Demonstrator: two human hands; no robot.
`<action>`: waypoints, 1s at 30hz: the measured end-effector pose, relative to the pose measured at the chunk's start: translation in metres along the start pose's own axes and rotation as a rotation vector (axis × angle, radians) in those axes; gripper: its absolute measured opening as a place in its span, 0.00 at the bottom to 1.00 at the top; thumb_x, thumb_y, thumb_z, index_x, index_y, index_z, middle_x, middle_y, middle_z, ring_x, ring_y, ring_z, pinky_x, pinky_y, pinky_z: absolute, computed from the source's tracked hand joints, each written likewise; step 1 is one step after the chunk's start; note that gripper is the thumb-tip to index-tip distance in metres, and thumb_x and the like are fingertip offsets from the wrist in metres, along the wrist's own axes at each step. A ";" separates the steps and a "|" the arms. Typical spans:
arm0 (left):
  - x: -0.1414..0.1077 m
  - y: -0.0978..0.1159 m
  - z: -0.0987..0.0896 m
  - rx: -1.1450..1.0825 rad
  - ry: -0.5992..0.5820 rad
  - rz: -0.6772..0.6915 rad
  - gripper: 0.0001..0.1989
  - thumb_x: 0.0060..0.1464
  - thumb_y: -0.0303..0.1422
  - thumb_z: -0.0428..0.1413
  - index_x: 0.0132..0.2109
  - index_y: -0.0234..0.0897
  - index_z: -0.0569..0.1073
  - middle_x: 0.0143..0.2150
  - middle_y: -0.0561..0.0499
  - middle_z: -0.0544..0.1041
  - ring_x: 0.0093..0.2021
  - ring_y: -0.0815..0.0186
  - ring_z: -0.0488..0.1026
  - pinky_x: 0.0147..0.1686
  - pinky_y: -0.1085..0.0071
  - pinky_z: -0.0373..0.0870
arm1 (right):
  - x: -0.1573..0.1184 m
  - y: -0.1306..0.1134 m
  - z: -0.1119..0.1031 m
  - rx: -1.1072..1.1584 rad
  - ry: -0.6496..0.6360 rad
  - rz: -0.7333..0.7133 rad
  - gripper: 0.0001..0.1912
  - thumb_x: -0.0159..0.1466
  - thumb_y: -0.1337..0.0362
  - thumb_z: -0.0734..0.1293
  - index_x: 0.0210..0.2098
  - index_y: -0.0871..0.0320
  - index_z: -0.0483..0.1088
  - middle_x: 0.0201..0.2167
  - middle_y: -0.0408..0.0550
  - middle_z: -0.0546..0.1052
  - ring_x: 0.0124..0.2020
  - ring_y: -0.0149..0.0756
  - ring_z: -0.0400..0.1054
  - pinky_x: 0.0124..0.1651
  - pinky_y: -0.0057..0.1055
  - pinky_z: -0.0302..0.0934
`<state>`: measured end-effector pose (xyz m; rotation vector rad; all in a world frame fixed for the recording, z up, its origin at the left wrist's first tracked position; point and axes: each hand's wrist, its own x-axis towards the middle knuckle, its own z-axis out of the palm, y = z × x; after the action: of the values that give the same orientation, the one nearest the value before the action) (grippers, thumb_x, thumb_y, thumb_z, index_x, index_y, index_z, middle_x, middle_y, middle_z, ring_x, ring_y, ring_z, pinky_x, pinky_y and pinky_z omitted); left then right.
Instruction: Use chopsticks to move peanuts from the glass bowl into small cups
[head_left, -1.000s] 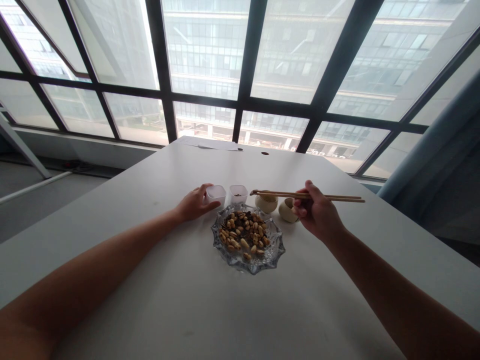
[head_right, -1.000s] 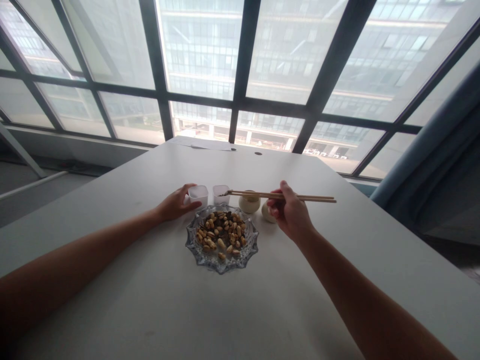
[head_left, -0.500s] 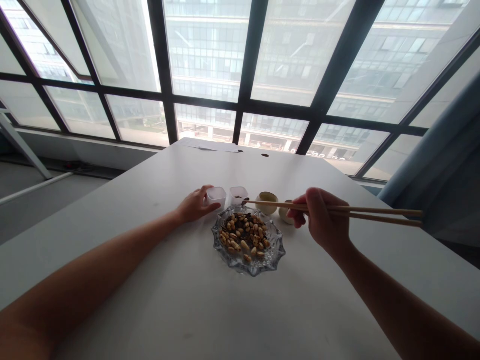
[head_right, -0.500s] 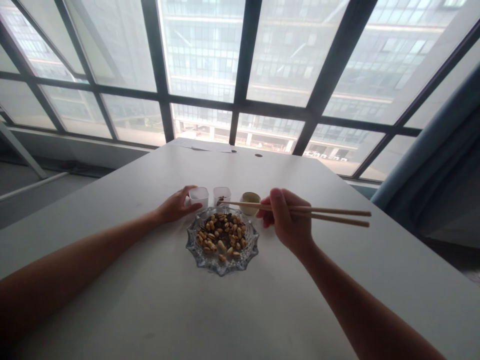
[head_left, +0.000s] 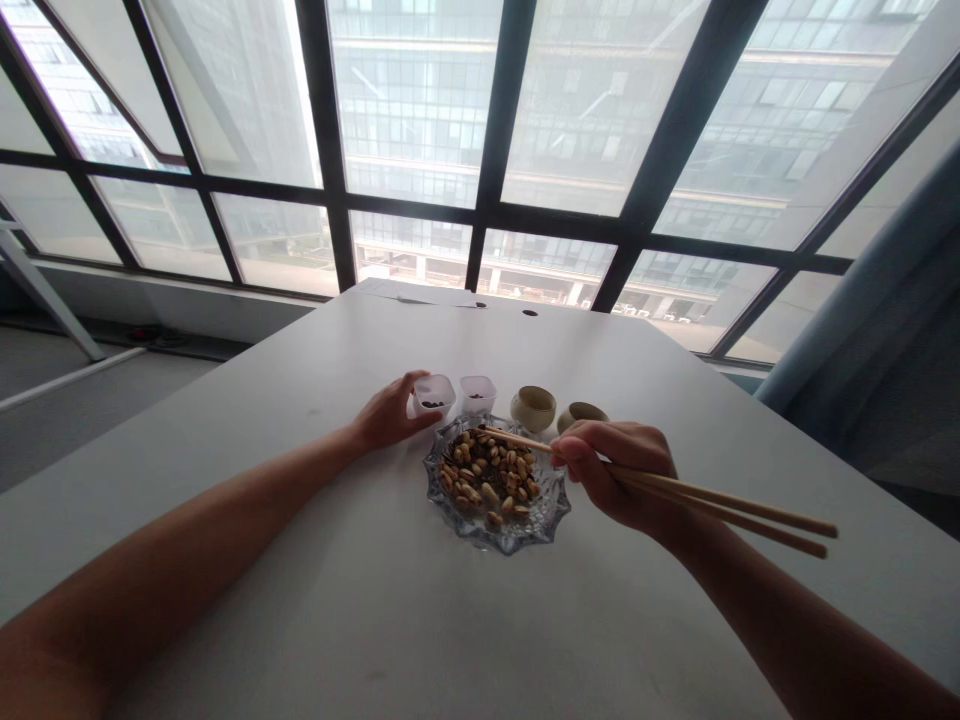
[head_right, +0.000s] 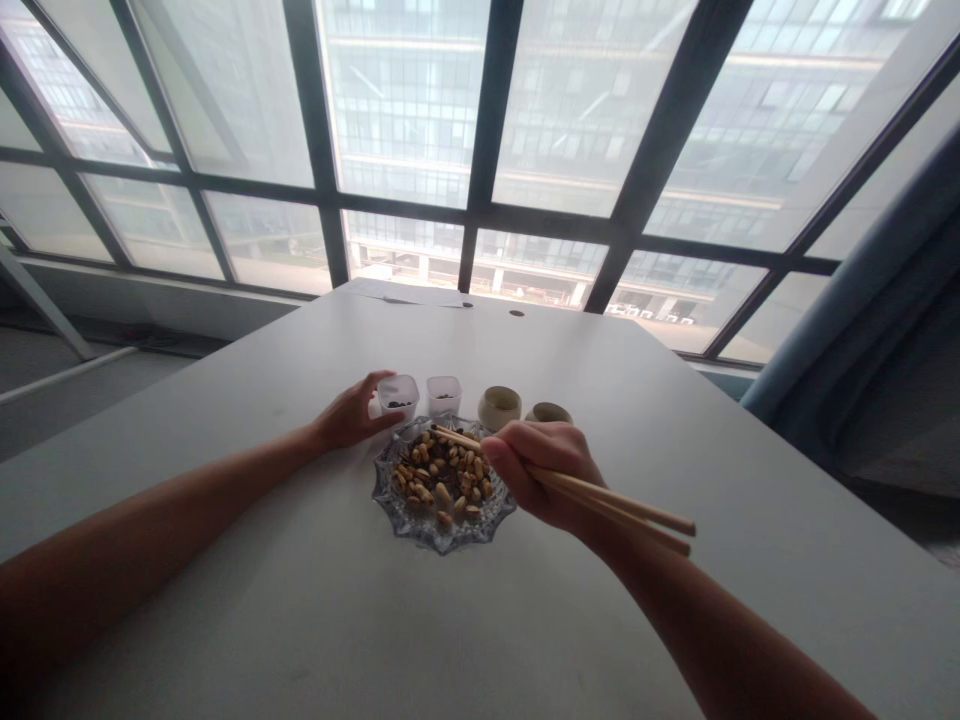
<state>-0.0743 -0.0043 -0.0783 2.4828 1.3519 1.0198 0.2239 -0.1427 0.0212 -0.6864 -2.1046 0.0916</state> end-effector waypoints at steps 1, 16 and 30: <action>0.000 0.000 0.000 -0.004 0.025 0.029 0.36 0.52 0.53 0.58 0.61 0.37 0.61 0.55 0.37 0.74 0.50 0.50 0.76 0.50 0.55 0.73 | 0.001 0.000 -0.001 -0.003 0.022 -0.012 0.18 0.70 0.61 0.63 0.24 0.57 0.70 0.17 0.43 0.73 0.15 0.27 0.63 0.19 0.25 0.57; 0.002 -0.003 0.001 0.047 0.099 -0.066 0.34 0.51 0.48 0.59 0.60 0.38 0.61 0.55 0.39 0.75 0.52 0.49 0.75 0.52 0.53 0.71 | 0.001 0.007 -0.005 0.009 0.099 0.059 0.18 0.70 0.65 0.62 0.23 0.57 0.69 0.16 0.43 0.74 0.14 0.26 0.66 0.18 0.22 0.62; 0.020 0.034 -0.010 0.294 0.046 0.202 0.21 0.63 0.43 0.51 0.58 0.40 0.70 0.65 0.39 0.67 0.64 0.49 0.62 0.59 0.49 0.59 | 0.001 0.047 -0.007 0.302 0.469 0.556 0.25 0.63 0.43 0.67 0.24 0.58 0.71 0.14 0.45 0.74 0.11 0.29 0.63 0.13 0.26 0.57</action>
<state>-0.0491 -0.0105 -0.0463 2.8783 1.3739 0.9837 0.2493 -0.1036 0.0113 -0.9791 -1.3750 0.4954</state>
